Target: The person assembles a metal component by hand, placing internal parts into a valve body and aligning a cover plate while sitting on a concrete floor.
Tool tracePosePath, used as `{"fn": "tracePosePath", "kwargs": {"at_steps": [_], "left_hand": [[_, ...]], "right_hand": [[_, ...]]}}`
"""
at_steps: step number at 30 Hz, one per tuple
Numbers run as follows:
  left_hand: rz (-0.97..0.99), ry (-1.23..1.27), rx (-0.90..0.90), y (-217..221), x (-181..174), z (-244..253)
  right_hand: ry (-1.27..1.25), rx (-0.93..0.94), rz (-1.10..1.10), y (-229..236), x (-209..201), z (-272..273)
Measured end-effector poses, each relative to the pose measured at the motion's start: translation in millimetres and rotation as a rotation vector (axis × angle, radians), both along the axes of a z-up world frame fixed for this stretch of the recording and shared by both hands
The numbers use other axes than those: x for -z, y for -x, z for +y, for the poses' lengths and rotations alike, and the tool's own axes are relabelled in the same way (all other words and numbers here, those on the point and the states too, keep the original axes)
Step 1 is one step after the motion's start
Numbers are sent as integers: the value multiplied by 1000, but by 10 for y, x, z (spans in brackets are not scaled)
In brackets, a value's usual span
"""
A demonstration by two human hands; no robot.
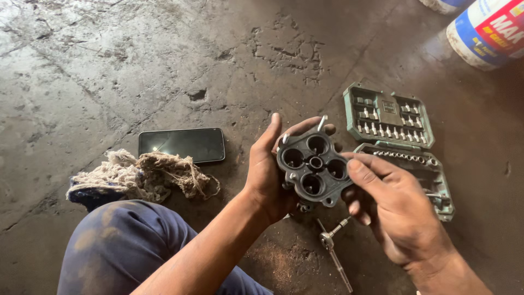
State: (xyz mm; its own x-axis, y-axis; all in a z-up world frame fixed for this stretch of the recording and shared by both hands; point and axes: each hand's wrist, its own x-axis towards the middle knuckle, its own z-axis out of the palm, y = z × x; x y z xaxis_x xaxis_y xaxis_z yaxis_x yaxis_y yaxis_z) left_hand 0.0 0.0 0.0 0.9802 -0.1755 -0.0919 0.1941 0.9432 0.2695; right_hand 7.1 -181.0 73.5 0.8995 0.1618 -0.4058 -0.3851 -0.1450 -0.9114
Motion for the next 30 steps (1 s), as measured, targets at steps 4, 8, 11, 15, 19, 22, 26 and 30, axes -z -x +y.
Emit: {"fn": "tracePosePath", "kwargs": {"at_steps": [4, 8, 11, 15, 19, 22, 26, 30], "left_hand": [[88, 13, 72, 52, 5, -56], [-28, 115, 127, 67, -11, -76], [63, 3, 94, 65, -86, -44], [193, -34, 150, 76, -123, -36], [240, -111, 134, 57, 16, -106], [207, -28, 128, 29, 86, -120], [-91, -1081, 549, 49, 18, 103], [-497, -1561, 1047, 136, 77, 15]], "right_hand": [[-154, -115, -88, 0, 11, -121], [0, -36, -15, -11, -59, -153], [24, -108, -45, -26, -155, -199], [211, -114, -40, -72, -260, -306], [126, -208, -56, -211, -224, -566], [-41, -209, 4, -302, -260, -779], [-68, -78, -166, -357, -473, -903], [-4, -41, -242, -473, -611, -964]]}}
